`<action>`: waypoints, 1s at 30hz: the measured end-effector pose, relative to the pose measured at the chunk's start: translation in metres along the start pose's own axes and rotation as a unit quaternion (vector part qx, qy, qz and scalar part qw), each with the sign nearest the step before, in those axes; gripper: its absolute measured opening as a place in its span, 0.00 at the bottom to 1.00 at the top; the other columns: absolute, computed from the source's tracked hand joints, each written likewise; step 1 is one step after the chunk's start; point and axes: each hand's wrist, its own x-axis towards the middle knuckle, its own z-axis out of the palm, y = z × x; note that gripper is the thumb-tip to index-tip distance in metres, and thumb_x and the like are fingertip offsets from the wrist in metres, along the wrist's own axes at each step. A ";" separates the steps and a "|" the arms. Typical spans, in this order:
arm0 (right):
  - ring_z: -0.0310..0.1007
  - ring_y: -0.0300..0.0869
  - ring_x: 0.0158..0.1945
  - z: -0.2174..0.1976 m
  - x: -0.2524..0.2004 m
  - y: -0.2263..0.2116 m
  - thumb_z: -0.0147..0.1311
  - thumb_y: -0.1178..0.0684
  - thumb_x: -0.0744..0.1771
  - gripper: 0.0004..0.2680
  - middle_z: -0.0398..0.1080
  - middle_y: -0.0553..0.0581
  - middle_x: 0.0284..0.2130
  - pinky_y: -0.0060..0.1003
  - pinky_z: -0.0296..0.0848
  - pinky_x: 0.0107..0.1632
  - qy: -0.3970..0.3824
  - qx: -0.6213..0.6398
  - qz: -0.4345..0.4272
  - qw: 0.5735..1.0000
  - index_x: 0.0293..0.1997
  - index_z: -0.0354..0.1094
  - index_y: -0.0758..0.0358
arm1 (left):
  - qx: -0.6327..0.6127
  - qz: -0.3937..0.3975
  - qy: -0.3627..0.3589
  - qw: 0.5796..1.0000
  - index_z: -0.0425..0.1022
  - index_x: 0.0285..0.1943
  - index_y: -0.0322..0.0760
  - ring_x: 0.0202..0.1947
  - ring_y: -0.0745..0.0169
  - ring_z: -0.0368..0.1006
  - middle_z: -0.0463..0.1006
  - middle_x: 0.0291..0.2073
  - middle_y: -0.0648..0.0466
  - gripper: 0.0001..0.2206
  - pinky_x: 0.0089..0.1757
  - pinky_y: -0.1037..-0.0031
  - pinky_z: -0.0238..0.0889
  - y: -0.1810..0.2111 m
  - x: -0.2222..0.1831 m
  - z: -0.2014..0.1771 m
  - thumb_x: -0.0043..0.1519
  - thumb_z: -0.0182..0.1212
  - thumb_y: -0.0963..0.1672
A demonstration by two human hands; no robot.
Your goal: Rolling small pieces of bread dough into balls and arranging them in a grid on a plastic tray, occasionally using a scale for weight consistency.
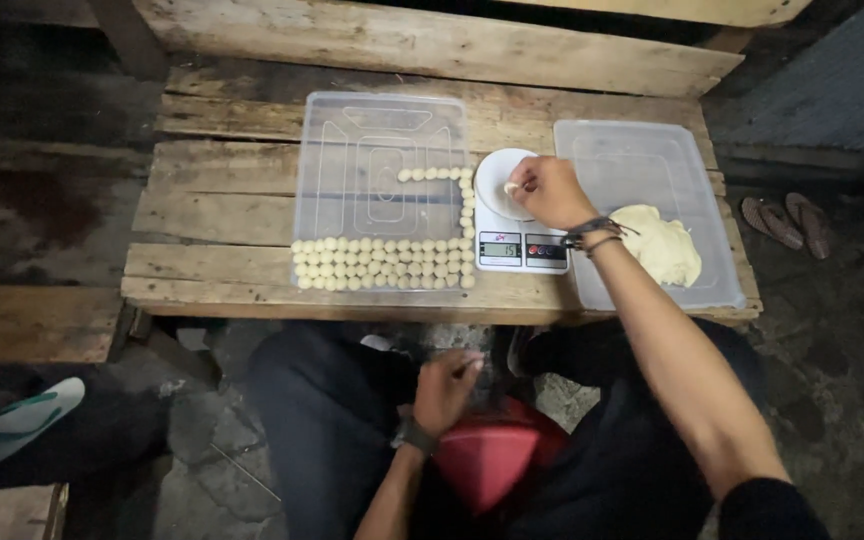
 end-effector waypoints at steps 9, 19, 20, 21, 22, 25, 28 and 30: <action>0.77 0.35 0.33 -0.029 -0.142 -0.147 0.59 0.60 0.65 0.07 0.79 0.57 0.30 0.27 0.73 0.40 0.017 0.479 0.060 0.876 0.47 0.73 0.66 | -0.189 0.227 0.172 0.940 0.70 0.62 0.23 0.61 0.36 0.67 0.72 0.57 0.33 0.21 0.57 0.47 0.63 0.143 0.021 -0.035 0.64 0.65 0.43; 0.69 0.52 0.51 0.022 -0.169 -0.138 0.61 0.46 0.65 0.06 0.73 0.54 0.44 0.46 0.66 0.55 0.130 0.097 -0.213 0.963 0.37 0.79 0.54 | -0.603 -0.007 0.142 0.785 0.52 0.76 0.23 0.71 0.40 0.60 0.64 0.70 0.30 0.22 0.64 0.57 0.58 0.154 0.037 -0.010 0.72 0.45 0.39; 0.69 0.52 0.51 0.015 -0.166 -0.140 0.61 0.46 0.65 0.06 0.73 0.54 0.44 0.46 0.66 0.55 0.134 0.104 -0.211 0.963 0.37 0.79 0.54 | -0.597 -0.010 0.142 0.790 0.52 0.76 0.23 0.71 0.40 0.60 0.64 0.70 0.30 0.22 0.64 0.57 0.58 0.144 0.040 -0.007 0.72 0.45 0.39; 0.67 0.51 0.51 0.007 -0.167 -0.140 0.54 0.45 0.68 0.09 0.70 0.54 0.46 0.46 0.62 0.56 0.142 0.080 -0.210 0.964 0.43 0.78 0.55 | -0.606 0.008 0.116 0.787 0.50 0.78 0.27 0.70 0.42 0.62 0.64 0.69 0.31 0.24 0.63 0.60 0.61 0.132 0.040 0.000 0.72 0.44 0.40; 0.64 0.50 0.52 0.000 -0.167 -0.140 0.46 0.43 0.71 0.13 0.68 0.55 0.47 0.46 0.58 0.57 0.149 0.055 -0.209 0.965 0.49 0.76 0.57 | -0.614 0.026 0.089 0.784 0.47 0.80 0.31 0.69 0.44 0.63 0.64 0.69 0.33 0.25 0.61 0.63 0.63 0.121 0.039 0.006 0.73 0.43 0.42; 0.56 0.63 0.68 0.012 -0.171 -0.155 0.51 0.46 0.68 0.18 0.62 0.71 0.57 0.67 0.44 0.66 0.178 -0.092 -0.234 0.951 0.63 0.66 0.63 | -0.916 0.076 -0.080 0.386 0.48 0.80 0.34 0.71 0.52 0.57 0.61 0.71 0.42 0.25 0.66 0.64 0.48 0.083 0.047 0.039 0.73 0.44 0.43; 0.36 0.56 0.80 0.132 -0.188 -0.157 0.34 0.20 0.67 0.36 0.41 0.67 0.77 0.59 0.41 0.76 0.335 -0.233 0.219 0.886 0.81 0.34 0.50 | -0.879 0.112 -0.269 -0.377 0.50 0.80 0.39 0.75 0.64 0.47 0.56 0.75 0.55 0.25 0.72 0.65 0.25 0.046 0.054 0.087 0.72 0.46 0.44; 0.43 0.60 0.75 0.066 -0.202 -0.177 0.30 0.22 0.68 0.33 0.46 0.69 0.72 0.63 0.41 0.71 0.234 -0.166 -0.070 0.955 0.79 0.43 0.52 | -0.949 0.076 -0.228 -0.204 0.50 0.80 0.41 0.75 0.59 0.46 0.55 0.75 0.52 0.30 0.71 0.61 0.26 0.087 0.038 0.066 0.67 0.47 0.50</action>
